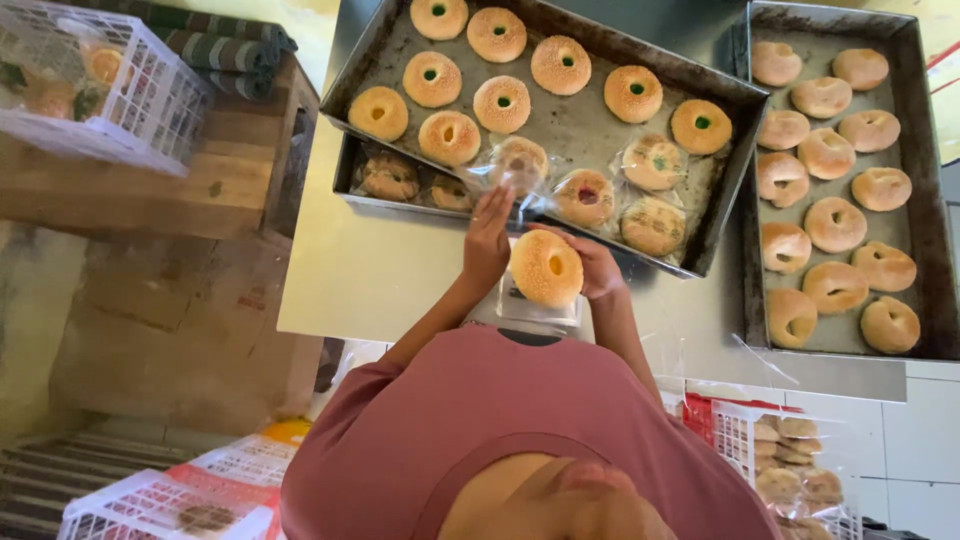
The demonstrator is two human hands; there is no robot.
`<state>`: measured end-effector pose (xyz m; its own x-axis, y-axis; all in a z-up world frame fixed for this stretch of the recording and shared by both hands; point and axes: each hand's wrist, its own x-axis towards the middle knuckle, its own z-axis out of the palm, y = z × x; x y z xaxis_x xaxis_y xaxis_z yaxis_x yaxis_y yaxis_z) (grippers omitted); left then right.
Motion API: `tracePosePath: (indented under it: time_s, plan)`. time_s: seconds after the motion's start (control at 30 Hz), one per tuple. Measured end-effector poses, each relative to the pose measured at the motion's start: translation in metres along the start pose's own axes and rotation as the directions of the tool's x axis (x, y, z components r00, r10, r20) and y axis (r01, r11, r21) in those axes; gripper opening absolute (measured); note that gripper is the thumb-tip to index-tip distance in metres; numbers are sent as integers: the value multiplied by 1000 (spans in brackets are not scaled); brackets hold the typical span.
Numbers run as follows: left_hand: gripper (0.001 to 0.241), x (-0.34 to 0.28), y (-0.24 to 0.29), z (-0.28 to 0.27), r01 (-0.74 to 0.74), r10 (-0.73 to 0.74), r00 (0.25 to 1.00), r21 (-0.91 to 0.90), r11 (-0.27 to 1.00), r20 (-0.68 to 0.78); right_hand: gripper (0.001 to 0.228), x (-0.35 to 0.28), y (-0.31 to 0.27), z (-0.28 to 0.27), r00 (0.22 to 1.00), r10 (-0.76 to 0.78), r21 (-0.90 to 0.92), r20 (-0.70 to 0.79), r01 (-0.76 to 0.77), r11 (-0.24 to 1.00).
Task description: Packaging various donuts and pastries into individual plastic bags.
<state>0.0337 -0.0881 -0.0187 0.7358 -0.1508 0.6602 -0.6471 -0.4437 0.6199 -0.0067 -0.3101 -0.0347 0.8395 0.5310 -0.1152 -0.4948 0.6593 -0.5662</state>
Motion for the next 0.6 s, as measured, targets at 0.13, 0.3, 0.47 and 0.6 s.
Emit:
tracePosePath:
  time_s: [0.13,0.3,0.47,0.6]
  plan:
    - [52,3,21,-14,-29,30,999,-38,999,27,62,7,-2,9,1000,13,84,14,-14,996]
    - [46,4,24,-16,-40,41,999,-108,993,10,57,9,1,-18,993,-12,141,-116,29,990]
    - [42,5,30,-19,-58,55,998,-136,989,-23,55,7,-2,-23,987,14,190,-158,16,982]
    - [42,8,35,-21,-75,74,997,-157,985,-9,60,0,-12,-2,994,-27,249,-109,53,967]
